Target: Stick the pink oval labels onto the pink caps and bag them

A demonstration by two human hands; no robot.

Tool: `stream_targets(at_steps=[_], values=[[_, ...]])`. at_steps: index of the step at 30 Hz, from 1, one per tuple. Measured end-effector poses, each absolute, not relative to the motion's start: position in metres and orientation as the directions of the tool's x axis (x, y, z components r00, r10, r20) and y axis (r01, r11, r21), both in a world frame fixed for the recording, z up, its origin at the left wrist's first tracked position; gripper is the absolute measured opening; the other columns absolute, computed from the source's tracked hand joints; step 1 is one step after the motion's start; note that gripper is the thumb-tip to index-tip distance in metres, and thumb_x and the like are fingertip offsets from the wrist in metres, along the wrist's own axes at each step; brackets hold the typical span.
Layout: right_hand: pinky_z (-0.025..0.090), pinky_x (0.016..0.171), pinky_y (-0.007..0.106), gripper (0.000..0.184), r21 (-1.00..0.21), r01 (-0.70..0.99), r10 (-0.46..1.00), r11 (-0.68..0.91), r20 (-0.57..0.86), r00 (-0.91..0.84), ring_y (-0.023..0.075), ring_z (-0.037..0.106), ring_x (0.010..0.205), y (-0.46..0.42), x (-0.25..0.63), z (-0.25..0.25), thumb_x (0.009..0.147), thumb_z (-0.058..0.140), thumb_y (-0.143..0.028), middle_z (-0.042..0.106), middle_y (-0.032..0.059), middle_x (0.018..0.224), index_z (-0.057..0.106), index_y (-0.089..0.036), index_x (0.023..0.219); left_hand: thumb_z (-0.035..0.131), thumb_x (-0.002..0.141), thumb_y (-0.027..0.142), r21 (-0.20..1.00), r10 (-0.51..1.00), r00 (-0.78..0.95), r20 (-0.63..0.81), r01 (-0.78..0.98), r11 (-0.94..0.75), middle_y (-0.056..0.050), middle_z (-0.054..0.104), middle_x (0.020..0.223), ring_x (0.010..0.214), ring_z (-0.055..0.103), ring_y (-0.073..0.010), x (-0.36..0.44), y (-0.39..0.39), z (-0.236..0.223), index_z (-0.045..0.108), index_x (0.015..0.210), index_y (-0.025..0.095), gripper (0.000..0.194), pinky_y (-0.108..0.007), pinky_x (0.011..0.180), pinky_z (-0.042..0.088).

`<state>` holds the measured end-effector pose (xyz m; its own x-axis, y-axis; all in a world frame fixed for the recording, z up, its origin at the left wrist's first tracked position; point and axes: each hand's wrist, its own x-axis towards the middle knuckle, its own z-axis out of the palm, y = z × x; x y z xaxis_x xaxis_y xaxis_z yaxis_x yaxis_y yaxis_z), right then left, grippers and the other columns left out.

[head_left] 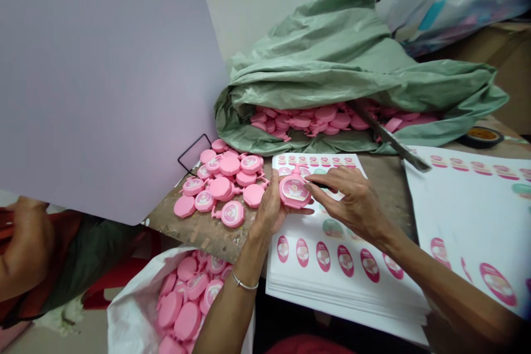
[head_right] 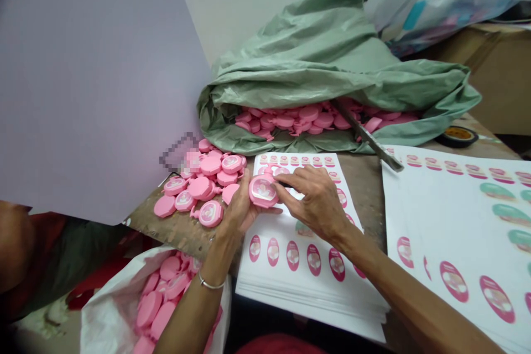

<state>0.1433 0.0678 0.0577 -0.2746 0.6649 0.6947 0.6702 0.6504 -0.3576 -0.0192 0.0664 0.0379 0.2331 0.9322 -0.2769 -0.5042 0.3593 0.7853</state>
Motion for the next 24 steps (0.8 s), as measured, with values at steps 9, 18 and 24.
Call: stream_targets(at_steps=[9, 18, 24], values=[[0.043, 0.066, 0.033, 0.014, -0.356, 0.671, 0.661, 0.651, 0.7, -0.27, 0.0157, 0.057, 0.061, 0.0674, 0.1428, 0.0567, 0.086, 0.063, -0.027, 0.068, 0.0029, 0.068, 0.073, -0.018, 0.089, 0.041, 0.093, 0.056, 0.784, 0.937, 0.215, -0.274, -0.514, 0.348, -0.015, 0.071, 0.109, 0.09, 0.071, -0.0265, -0.02, 0.0662, 0.04, 0.064, 0.117, 0.013, 0.054, -0.042, 0.072, 0.061], [0.042, 0.068, 0.032, 0.014, -0.367, 0.678, 0.674, 0.638, 0.692, -0.259, 0.0152, 0.057, 0.062, 0.0667, 0.1437, 0.0554, 0.086, 0.062, -0.028, 0.067, 0.0023, 0.067, 0.073, -0.019, 0.088, 0.04, 0.092, 0.06, 0.798, 0.942, 0.233, -0.241, -0.504, 0.329, -0.015, 0.07, 0.11, 0.091, 0.07, -0.0272, -0.0201, 0.0654, 0.0395, 0.062, 0.12, 0.014, 0.058, -0.042, 0.072, 0.062], [0.042, 0.069, 0.033, 0.017, -0.348, 0.716, 0.695, 0.605, 0.669, -0.262, 0.0163, 0.057, 0.064, 0.0662, 0.1438, 0.0566, 0.088, 0.06, -0.031, 0.068, 0.0031, 0.069, 0.073, -0.02, 0.088, 0.051, 0.089, 0.054, 0.822, 0.945, 0.268, -0.188, -0.483, 0.3, -0.013, 0.068, 0.111, 0.091, 0.069, -0.0251, -0.0219, 0.0618, 0.0457, 0.063, 0.11, 0.014, 0.047, -0.041, 0.073, 0.062]])
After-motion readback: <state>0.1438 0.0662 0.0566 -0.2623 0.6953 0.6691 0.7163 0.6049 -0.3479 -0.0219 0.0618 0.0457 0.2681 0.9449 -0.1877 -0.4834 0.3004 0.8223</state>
